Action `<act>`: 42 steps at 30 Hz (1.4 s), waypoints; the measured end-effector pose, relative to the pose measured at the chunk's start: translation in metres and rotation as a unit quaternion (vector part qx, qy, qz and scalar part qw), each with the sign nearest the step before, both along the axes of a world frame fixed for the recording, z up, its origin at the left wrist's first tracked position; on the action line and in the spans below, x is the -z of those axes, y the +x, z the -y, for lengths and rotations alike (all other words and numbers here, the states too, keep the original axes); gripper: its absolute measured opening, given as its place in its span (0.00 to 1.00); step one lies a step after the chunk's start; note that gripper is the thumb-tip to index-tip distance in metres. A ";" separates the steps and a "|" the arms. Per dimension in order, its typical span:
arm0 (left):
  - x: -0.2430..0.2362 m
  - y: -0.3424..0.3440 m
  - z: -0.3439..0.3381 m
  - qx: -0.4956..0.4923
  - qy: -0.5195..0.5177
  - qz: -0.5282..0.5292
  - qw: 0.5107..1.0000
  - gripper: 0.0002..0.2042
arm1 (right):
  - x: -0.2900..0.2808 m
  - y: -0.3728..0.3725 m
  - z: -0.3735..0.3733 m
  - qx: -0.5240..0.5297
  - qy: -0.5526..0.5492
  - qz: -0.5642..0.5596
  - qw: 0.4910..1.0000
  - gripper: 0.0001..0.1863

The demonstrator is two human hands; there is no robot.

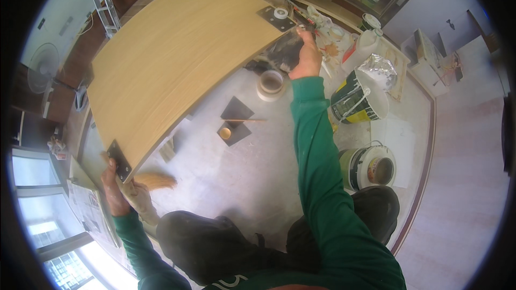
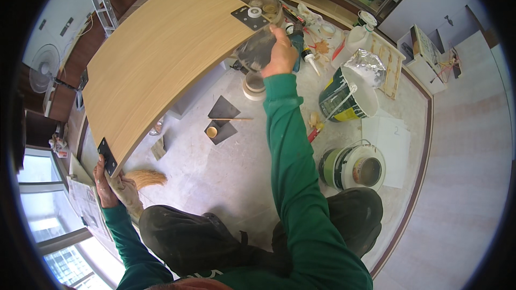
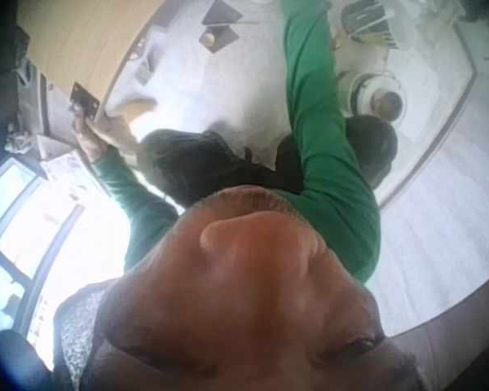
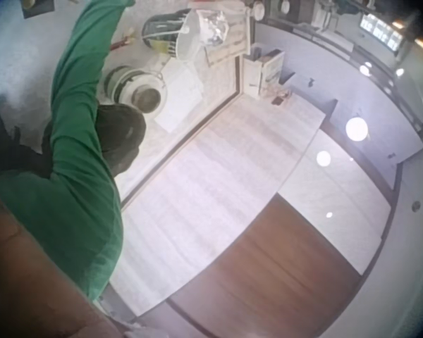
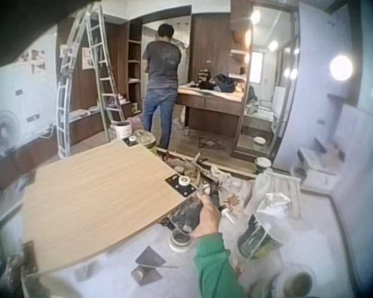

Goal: The person sits on the floor and applies a finish to a light-colored wooden board using a small brush and a cloth. They repeatedly dip the brush into a container, apply the finish to the board, and wipe the surface with a cloth. Another person is visible in the background.

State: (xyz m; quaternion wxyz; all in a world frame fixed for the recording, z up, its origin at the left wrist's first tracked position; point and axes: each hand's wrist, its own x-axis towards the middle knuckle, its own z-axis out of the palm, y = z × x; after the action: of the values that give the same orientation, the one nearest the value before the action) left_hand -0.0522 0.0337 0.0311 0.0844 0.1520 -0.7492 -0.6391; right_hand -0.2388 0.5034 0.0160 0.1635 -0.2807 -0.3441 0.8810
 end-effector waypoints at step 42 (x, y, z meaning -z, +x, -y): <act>0.002 0.006 0.007 0.002 0.075 0.012 0.997 0.21 | 0.015 0.056 0.031 0.062 0.780 -0.213 0.585 0.43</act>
State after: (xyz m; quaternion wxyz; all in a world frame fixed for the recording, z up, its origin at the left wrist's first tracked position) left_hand -0.0461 0.0262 0.0289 0.0621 0.1641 -0.7002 -0.6921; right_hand -0.1827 0.4720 0.0012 0.4426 0.1298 -0.8361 0.2969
